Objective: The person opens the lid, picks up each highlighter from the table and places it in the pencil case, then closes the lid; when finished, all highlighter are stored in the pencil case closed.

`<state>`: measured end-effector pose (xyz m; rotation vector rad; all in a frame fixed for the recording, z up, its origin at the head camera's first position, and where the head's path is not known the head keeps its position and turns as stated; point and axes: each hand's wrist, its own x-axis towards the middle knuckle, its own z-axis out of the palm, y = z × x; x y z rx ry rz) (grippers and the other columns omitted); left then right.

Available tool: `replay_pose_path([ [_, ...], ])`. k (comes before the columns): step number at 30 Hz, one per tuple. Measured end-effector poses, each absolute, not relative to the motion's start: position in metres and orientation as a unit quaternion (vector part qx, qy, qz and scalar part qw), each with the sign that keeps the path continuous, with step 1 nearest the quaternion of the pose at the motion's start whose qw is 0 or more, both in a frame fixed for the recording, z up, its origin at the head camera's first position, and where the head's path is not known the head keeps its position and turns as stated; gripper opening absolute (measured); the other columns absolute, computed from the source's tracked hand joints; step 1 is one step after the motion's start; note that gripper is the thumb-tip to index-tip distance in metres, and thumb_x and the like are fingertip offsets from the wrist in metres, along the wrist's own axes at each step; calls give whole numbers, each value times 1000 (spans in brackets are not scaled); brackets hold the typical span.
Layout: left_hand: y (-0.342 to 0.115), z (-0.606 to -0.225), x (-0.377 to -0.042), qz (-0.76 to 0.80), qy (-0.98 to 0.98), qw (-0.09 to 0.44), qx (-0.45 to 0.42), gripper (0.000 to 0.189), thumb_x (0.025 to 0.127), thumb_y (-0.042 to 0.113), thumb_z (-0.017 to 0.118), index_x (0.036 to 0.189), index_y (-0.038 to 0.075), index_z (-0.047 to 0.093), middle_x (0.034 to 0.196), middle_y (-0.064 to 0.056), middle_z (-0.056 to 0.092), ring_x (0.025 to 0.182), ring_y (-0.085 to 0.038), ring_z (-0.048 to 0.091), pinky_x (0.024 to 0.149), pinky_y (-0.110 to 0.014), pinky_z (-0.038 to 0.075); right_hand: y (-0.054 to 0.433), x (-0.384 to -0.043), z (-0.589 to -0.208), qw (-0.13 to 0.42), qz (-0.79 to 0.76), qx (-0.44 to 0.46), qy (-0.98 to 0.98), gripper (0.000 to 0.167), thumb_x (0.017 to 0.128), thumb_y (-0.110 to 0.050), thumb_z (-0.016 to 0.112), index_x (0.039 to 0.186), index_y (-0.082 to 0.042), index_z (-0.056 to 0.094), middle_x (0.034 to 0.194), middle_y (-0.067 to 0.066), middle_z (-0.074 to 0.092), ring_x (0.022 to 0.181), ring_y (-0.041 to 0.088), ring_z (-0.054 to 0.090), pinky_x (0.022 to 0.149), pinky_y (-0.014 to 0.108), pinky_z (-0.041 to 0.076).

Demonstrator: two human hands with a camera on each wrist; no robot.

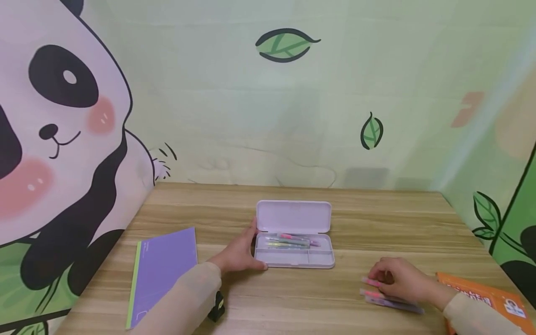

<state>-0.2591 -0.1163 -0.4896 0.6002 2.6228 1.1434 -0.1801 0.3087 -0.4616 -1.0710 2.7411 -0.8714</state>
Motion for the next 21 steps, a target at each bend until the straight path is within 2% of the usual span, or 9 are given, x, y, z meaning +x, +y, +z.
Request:
replay_pose_path([
  [9,-116,-493,-260,387,892,106,207,133,64,29,91,156,11,-3,141,-9,44,125,-23,42,115,-47,27,310,-184,-462,38,-272,-327,904,21,78,1,73,89,-15,64,75,-10,57,65,-3,46,54,19,41],
  [14,-116,-491,-259,400,886,107,211,133,63,26,91,156,9,-3,136,-9,46,122,-23,43,114,-46,29,306,-187,-461,16,-266,-332,905,26,74,3,74,87,-16,63,72,-10,54,63,-1,44,53,19,39],
  [21,-117,-492,-260,395,888,104,209,133,63,25,91,156,9,-3,135,-8,47,121,-22,44,113,-44,30,294,-195,-452,12,-263,-317,911,24,76,2,73,88,-16,64,72,-10,53,64,0,45,54,19,40],
])
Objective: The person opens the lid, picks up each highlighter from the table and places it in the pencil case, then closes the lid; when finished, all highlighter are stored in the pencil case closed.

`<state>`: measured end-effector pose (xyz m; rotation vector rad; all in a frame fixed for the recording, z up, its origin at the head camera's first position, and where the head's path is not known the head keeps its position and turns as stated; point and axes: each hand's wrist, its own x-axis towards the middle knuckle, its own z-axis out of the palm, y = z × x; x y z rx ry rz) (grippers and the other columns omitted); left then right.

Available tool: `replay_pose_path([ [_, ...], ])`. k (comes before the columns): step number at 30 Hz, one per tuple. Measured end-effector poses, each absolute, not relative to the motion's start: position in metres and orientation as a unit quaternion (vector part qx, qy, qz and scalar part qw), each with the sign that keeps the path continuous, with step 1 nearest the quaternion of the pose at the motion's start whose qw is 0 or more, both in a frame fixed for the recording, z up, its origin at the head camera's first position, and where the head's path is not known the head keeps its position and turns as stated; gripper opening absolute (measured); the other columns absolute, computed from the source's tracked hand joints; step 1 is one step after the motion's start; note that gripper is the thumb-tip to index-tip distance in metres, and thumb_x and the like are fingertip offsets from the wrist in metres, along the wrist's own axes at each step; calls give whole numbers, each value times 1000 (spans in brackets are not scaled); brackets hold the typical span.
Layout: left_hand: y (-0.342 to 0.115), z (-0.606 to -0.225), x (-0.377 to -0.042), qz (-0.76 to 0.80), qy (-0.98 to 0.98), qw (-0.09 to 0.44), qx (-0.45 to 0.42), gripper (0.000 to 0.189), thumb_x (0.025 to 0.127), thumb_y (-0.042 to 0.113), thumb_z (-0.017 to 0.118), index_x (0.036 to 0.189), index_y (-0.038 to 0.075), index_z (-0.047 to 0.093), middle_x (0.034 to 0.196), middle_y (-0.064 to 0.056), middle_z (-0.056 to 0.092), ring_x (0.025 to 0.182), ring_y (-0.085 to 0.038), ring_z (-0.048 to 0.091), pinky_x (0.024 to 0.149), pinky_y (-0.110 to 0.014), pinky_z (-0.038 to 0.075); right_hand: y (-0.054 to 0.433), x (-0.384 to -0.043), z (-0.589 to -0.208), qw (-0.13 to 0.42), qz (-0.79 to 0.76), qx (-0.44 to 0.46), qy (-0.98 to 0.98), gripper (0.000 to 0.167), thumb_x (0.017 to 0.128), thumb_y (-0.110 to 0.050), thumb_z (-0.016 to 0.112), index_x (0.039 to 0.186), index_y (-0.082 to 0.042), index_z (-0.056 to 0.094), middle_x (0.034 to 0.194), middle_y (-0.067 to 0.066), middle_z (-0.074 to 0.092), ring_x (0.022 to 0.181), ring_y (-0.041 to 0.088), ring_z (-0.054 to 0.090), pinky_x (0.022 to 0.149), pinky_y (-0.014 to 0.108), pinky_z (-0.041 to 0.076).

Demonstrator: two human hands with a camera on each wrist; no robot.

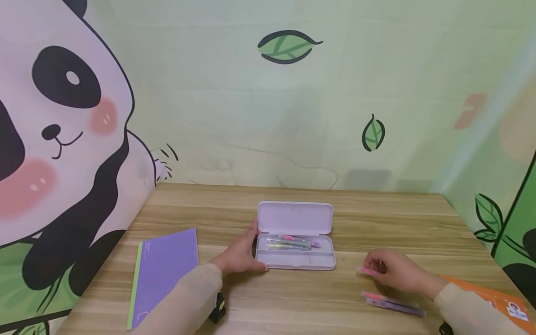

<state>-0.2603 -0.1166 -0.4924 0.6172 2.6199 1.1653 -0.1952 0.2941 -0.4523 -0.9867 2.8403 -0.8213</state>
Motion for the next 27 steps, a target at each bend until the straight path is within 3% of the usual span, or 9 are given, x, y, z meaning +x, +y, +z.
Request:
replay_pose_path([
  [6,-117,-492,-260,395,889,106,206,133,63,25,91,156,10,-3,136,-8,46,123,-22,44,114,-44,29,277,-202,-444,-14,-254,-326,911,19,79,-1,73,86,-17,65,69,-9,51,60,0,43,54,19,39],
  [17,-116,-494,-262,380,895,94,213,133,61,25,92,155,4,-1,134,-9,48,124,-23,44,114,-44,28,236,-221,-426,9,-232,-354,906,17,79,2,71,87,-12,67,70,-5,54,66,7,50,59,21,43],
  [27,-117,-494,-261,388,892,101,210,134,62,27,92,155,7,-2,139,-9,46,128,-22,41,115,-44,26,193,-235,-420,32,-228,-367,901,16,80,2,70,92,-8,67,74,-2,54,69,13,50,62,21,43],
])
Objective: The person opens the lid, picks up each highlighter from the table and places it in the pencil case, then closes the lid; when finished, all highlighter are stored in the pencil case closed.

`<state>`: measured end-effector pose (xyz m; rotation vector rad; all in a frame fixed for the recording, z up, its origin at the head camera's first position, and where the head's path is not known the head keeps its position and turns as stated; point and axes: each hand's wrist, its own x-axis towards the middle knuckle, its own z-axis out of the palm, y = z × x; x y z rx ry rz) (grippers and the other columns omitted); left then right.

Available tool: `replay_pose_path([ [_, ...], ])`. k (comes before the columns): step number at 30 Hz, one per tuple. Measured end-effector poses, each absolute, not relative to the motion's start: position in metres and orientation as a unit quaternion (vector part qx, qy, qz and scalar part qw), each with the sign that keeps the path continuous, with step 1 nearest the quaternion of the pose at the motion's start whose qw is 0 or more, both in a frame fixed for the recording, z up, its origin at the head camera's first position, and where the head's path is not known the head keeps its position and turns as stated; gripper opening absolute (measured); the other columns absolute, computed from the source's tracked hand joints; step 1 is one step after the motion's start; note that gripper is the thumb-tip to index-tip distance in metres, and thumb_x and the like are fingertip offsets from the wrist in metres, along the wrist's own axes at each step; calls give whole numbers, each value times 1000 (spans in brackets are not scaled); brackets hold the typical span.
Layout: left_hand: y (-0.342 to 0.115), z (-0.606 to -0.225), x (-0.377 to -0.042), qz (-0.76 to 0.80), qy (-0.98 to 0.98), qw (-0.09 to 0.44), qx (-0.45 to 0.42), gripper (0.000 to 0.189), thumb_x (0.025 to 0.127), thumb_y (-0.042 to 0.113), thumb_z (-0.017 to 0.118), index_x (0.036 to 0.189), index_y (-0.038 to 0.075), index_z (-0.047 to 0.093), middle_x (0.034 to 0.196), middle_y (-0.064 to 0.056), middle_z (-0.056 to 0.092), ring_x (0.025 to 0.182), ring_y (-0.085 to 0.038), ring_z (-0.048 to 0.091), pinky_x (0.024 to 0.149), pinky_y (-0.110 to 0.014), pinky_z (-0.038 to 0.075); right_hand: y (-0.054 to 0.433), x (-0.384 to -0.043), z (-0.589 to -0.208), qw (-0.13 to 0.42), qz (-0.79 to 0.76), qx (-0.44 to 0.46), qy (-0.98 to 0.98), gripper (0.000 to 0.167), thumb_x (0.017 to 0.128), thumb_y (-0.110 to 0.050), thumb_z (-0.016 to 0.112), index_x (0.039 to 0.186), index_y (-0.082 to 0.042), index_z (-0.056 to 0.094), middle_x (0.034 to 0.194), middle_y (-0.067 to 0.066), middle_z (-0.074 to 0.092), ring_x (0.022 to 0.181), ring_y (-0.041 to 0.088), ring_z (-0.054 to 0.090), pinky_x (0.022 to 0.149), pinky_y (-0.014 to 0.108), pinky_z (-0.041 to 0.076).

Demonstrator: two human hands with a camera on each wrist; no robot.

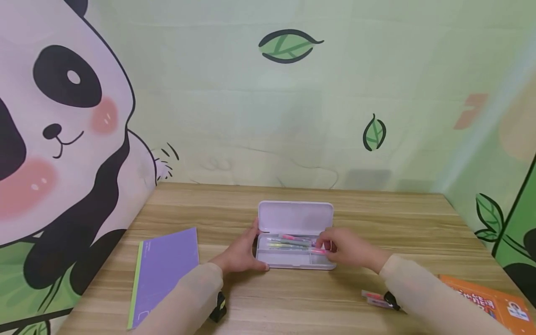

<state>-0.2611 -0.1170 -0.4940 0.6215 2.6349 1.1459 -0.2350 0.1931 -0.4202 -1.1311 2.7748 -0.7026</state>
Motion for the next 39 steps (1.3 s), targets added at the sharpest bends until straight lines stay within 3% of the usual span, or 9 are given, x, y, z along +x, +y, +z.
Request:
replay_pose_path([
  [14,-117,-493,-261,391,889,94,218,133,62,26,92,155,6,0,140,-10,44,126,-23,42,114,-44,29,131,-251,-427,40,-211,-391,895,9,83,-4,69,90,-10,69,72,1,54,68,9,45,63,20,37],
  [29,-117,-492,-261,388,886,84,239,133,62,25,91,154,1,-1,129,-8,51,122,-22,46,111,-43,32,87,-256,-444,51,-223,-410,883,5,84,-5,70,86,-8,69,73,0,57,69,6,44,66,20,40],
  [39,-119,-493,-261,395,884,90,231,133,62,25,91,155,3,-2,131,-8,50,121,-22,46,112,-44,31,95,-255,-440,36,-229,-398,888,19,76,0,69,95,-4,69,76,5,59,70,10,48,66,22,42],
])
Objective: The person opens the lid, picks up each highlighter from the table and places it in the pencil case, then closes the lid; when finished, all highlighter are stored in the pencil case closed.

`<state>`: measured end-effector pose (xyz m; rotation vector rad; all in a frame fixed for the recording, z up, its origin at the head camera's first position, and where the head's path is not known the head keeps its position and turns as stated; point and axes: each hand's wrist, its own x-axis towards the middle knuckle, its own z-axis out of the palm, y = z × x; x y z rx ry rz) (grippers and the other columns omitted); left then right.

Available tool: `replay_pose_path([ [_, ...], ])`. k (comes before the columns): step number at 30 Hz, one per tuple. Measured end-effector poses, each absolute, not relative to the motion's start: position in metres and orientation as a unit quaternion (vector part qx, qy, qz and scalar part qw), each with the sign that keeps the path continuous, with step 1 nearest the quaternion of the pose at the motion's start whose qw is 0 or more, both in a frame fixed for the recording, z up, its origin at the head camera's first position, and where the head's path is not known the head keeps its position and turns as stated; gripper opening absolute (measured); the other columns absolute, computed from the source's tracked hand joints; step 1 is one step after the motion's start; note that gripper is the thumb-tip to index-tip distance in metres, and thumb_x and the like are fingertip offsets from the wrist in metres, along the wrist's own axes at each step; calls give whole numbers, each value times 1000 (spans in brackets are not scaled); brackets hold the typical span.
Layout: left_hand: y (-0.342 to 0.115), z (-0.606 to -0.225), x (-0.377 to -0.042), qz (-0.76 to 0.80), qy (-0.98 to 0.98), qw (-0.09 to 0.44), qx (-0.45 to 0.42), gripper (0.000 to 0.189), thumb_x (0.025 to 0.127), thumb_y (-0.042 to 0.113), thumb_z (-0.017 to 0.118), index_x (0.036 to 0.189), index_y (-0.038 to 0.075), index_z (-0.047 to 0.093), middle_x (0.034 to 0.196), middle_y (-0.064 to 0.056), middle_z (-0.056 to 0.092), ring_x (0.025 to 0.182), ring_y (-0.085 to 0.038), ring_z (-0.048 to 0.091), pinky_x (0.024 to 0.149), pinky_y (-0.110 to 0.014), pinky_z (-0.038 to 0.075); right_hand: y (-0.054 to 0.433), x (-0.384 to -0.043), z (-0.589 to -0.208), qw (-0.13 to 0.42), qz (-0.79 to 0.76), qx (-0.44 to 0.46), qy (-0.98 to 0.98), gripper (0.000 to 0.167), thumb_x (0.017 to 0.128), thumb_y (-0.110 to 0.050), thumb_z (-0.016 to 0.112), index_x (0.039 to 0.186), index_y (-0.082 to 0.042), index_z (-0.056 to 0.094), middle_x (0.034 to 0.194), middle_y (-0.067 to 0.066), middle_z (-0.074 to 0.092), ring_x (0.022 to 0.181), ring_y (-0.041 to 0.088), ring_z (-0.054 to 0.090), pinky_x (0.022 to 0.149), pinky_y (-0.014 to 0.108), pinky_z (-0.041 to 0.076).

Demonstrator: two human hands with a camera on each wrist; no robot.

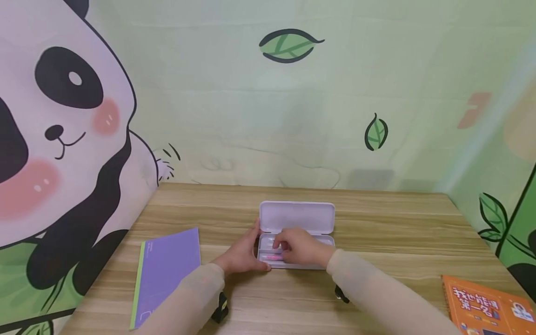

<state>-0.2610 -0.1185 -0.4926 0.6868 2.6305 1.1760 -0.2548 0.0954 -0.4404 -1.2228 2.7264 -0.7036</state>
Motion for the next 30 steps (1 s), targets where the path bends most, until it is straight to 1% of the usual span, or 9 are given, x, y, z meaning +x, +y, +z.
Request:
replay_pose_path([
  [4,-117,-492,-260,401,884,102,219,132,63,25,91,155,6,-2,136,-9,47,125,-23,44,114,-46,28,115,-250,-436,16,-232,-400,887,19,76,1,69,93,-4,69,75,5,58,68,13,49,64,21,41],
  [7,-116,-492,-260,403,884,106,214,132,63,24,91,156,8,-2,138,-9,46,126,-23,43,116,-46,26,134,-245,-434,5,-243,-397,885,18,76,3,68,93,-3,69,75,5,58,69,17,52,64,21,43],
  [12,-116,-493,-260,405,883,104,213,133,63,22,91,156,8,-3,137,-9,47,126,-24,42,116,-46,25,167,-234,-430,3,-264,-391,881,19,77,5,68,95,-1,67,77,7,57,72,21,54,66,26,48],
  [15,-116,-494,-261,401,886,104,209,133,63,24,91,156,8,-3,137,-8,46,126,-23,42,116,-46,24,185,-228,-428,-4,-273,-391,879,20,77,6,68,95,-1,65,78,7,57,71,21,53,65,29,49],
  [19,-117,-494,-261,398,888,106,206,133,63,26,91,156,10,-3,137,-8,45,126,-22,41,116,-46,24,205,-220,-424,-38,-276,-398,874,22,74,8,70,93,-1,65,76,6,57,68,19,53,61,29,49],
  [22,-117,-494,-261,401,886,104,207,133,63,27,91,156,10,-2,137,-8,44,126,-23,41,116,-47,24,217,-213,-421,-58,-271,-400,874,24,72,9,71,93,-2,66,76,4,56,67,17,52,60,26,48],
  [30,-116,-495,-261,400,887,105,204,133,63,26,91,156,10,-2,143,-10,41,129,-23,40,116,-46,23,245,-197,-415,-78,-265,-405,872,28,72,9,73,96,-4,66,77,1,57,66,10,51,58,24,47],
])
